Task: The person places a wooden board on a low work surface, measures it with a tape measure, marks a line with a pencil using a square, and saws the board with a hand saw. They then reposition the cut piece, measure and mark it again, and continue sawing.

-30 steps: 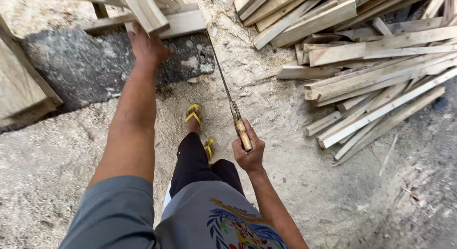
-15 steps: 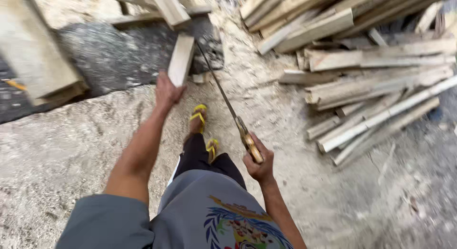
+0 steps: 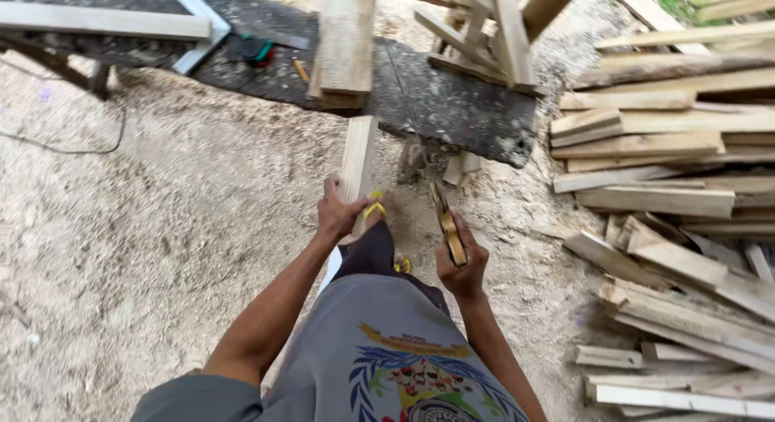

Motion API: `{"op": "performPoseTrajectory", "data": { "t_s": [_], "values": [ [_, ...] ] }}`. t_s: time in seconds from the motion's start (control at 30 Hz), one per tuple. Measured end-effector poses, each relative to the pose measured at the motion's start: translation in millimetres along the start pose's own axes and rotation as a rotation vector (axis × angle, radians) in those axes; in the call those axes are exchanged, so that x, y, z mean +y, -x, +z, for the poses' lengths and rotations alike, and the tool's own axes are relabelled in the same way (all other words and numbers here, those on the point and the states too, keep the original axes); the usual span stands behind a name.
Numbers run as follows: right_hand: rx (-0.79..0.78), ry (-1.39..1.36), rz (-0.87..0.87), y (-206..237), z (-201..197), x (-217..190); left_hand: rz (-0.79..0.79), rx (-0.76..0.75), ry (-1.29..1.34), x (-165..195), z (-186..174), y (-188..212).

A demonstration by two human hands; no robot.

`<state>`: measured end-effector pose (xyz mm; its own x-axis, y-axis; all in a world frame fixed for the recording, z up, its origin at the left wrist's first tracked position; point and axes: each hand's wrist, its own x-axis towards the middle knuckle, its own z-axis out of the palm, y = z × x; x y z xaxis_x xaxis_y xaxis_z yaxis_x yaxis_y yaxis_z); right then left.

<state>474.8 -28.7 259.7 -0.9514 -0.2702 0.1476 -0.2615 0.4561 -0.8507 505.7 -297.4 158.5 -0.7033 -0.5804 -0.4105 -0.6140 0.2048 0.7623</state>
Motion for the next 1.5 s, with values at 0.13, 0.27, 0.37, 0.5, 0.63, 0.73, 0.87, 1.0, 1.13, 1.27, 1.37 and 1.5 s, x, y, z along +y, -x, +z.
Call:
{"op": "performPoseTrajectory", "data": {
  "t_s": [0.13,0.27,0.37,0.5,0.63,0.73,0.87,1.0,1.13,1.27,1.37,1.5],
  "values": [
    [-0.082,0.087,-0.284,-29,58,-34,0.034,0.064,0.063,13,-49,-28],
    [-0.099,0.267,-0.505,-70,123,-57,0.077,0.078,0.094,13,-92,-85],
    [-0.108,0.347,-0.581,-113,176,-71,0.141,0.094,0.136,6,-125,-134],
    [-0.138,0.403,-0.538,-178,257,-89,0.235,0.125,0.079,-3,-188,-213],
    [-0.140,0.437,-0.423,-214,329,-117,0.295,0.184,-0.012,-11,-253,-272],
    [-0.155,0.458,-0.363,-240,367,-134,0.176,0.095,-0.051,0,-281,-313],
    [-0.123,0.425,-0.446,-286,404,-144,0.260,0.206,-0.022,14,-298,-374],
    [-0.194,0.492,-0.387,-343,431,-129,0.287,0.283,-0.003,19,-303,-440],
    [-0.203,0.526,-0.408,-405,462,-96,0.268,0.313,-0.061,25,-302,-519],
    [-0.162,0.652,-0.463,-474,509,-54,0.330,0.386,-0.171,37,-295,-611],
    [-0.163,0.719,-0.445,-520,534,-18,0.250,0.356,-0.218,44,-284,-677],
    [-0.343,0.764,-0.364,-567,553,22,0.264,0.356,-0.301,45,-277,-748]
  ]
}}
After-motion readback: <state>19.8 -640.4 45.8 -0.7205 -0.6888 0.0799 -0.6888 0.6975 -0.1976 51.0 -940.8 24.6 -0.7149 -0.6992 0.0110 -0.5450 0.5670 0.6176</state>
